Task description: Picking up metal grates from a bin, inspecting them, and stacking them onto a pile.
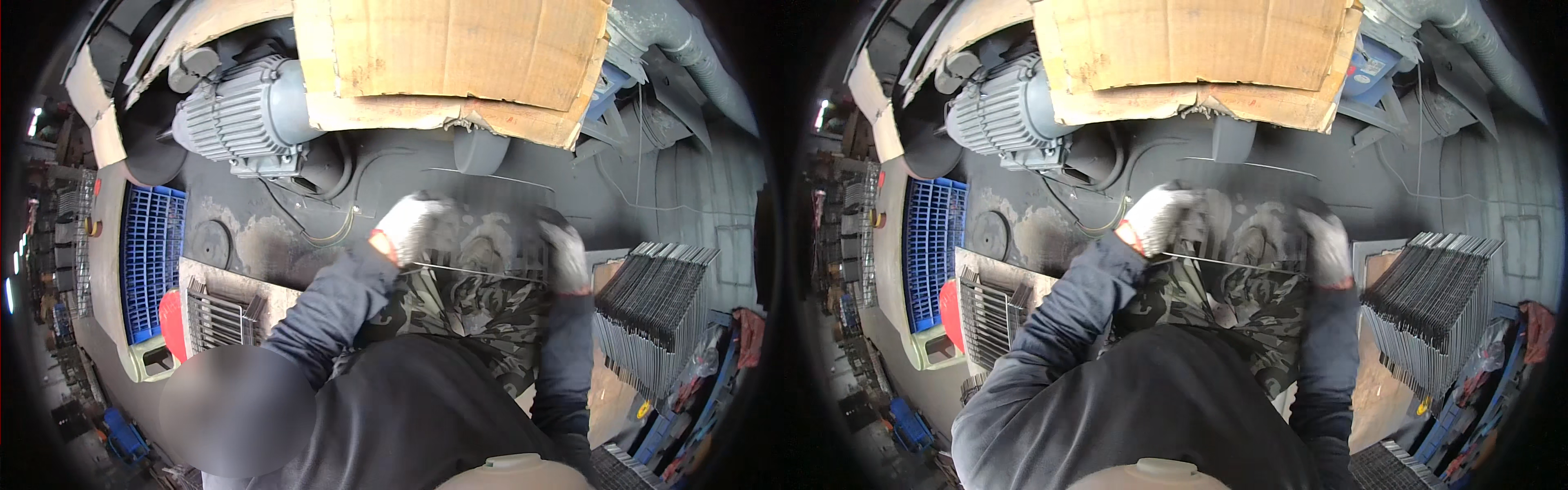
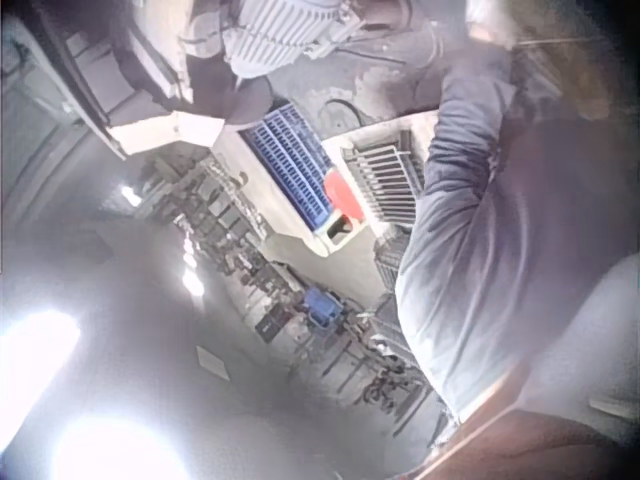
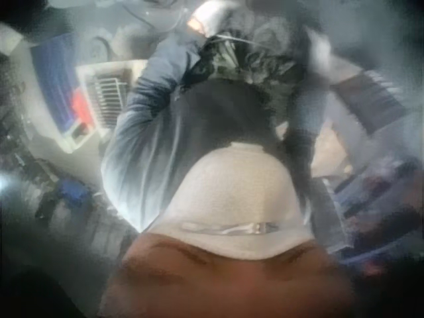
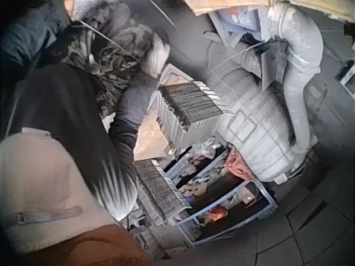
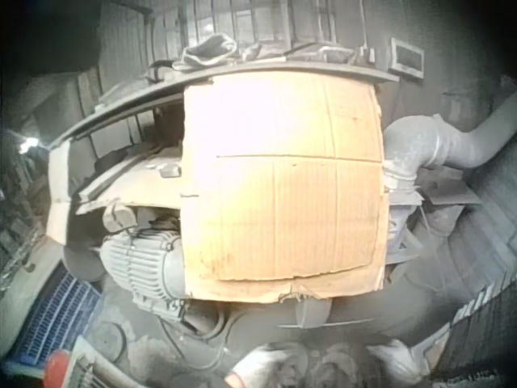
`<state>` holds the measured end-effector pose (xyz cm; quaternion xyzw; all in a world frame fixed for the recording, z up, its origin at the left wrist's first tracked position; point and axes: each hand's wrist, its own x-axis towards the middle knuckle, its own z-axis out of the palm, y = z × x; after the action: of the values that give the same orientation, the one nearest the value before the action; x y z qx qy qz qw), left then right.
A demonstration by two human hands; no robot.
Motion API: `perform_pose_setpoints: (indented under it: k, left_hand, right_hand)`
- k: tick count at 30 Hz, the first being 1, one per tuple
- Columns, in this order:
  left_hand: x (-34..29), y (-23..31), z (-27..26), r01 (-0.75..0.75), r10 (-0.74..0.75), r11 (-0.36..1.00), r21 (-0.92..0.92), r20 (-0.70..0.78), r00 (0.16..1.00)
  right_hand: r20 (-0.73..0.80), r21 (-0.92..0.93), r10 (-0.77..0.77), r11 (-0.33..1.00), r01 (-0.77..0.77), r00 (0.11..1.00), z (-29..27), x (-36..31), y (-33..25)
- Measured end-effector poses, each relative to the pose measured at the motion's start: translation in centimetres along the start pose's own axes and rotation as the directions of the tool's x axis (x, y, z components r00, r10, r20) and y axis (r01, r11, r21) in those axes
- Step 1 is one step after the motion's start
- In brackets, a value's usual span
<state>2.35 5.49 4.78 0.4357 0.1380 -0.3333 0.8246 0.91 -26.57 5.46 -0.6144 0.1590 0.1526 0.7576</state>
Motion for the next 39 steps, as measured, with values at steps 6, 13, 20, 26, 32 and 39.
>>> perform_pose_setpoints:
  k: [6,13,20,26,32,39]
  left_hand:
    - [-10.6,1.9,-11.3,-0.217,0.318,0.943,0.252,-0.492,0.81]
    - [-20.4,2.1,-6.3,-0.302,0.556,0.797,0.523,-0.439,0.706]
    - [-18.0,0.3,1.9,-0.446,0.634,-0.136,0.885,0.423,0.647]
    - [-14.4,-2.6,5.3,-0.342,0.964,-0.239,0.909,0.263,0.028]
    - [-11.5,-7.6,4.5,-0.53,0.596,0.803,0.272,-0.354,0.721]
    - [-9.8,-6.6,3.5,-0.526,0.54,0.839,0.14,-0.345,0.768]
  right_hand:
    - [0.128,0.054,-0.114,0.993,0.108,0.985,15.3,3.6,8.9]
    - [0.264,-0.232,-0.307,0.9,0.369,0.914,17.2,-4.5,5.9]
    - [0.522,-0.582,-0.759,0.017,0.813,0.39,13.9,-11.0,-0.7]
    - [-0.167,-0.02,-0.64,0.763,0.646,0.75,9.0,-12.8,2.7]
    - [-0.445,0.488,-0.308,0.703,0.517,0.841,9.1,-12.6,3.4]
    - [-0.35,0.309,-0.498,0.738,0.6,0.793,6.6,-11.4,5.1]
